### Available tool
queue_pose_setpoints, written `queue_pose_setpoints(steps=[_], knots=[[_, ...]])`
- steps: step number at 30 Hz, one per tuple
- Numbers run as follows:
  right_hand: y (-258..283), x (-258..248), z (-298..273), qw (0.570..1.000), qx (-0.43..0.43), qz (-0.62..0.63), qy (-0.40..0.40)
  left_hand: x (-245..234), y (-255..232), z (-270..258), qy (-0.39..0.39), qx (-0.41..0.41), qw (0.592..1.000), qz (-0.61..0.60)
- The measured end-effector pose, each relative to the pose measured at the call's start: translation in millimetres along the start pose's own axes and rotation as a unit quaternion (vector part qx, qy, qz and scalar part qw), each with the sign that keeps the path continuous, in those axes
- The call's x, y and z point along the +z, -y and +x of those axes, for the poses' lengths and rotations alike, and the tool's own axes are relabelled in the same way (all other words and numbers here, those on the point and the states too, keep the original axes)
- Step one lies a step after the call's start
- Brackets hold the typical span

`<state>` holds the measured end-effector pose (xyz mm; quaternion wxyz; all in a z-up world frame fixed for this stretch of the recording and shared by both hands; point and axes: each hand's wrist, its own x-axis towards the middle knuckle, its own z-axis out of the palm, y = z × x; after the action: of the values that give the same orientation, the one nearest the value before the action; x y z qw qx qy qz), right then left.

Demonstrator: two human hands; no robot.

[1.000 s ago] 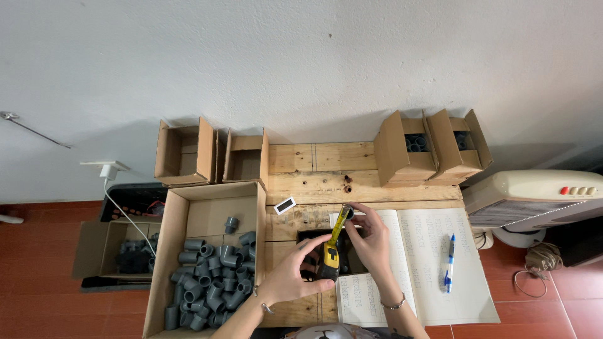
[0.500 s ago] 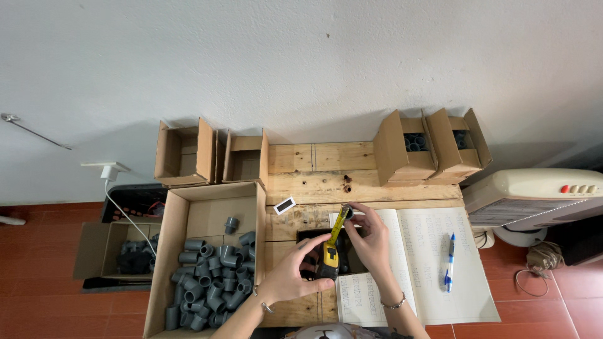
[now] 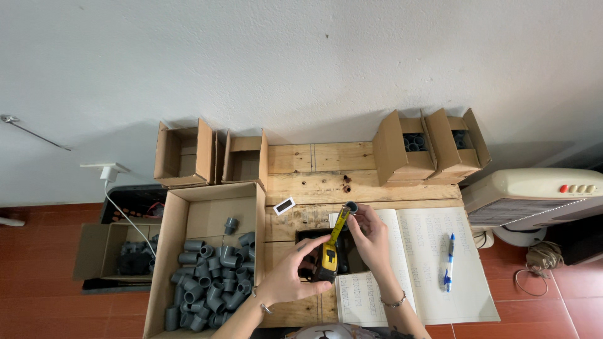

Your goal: The person repeatedly picks up gray plastic pipe fittings from a box, measures them with a yellow tape measure, and records the measurements in a notebook. The person handles each fitting one at a time, measures its length, and writes down the result before returning the fitting to the box.

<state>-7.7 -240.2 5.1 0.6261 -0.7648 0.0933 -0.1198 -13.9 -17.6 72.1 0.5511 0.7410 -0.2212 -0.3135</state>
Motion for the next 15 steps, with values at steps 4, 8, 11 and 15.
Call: queue_pose_setpoints(steps=[4,8,11,15], knots=[[-1.0,0.6,0.6,1.000,0.010,0.008,0.002,-0.2,2.2,-0.2,-0.004,0.003,1.000,0.014],[-1.6,0.9,0.5,1.000,0.012,0.013,0.001,-0.3,3.4,0.0,-0.003,0.005,1.000,0.015],[-5.4,0.7,1.1,1.000,0.007,0.016,-0.006,0.1,6.2,0.6,-0.005,0.011,1.000,0.019],[-6.4,0.5,1.4,1.000,0.013,0.010,-0.013,-0.7,4.0,0.3,-0.001,0.006,1.000,0.025]])
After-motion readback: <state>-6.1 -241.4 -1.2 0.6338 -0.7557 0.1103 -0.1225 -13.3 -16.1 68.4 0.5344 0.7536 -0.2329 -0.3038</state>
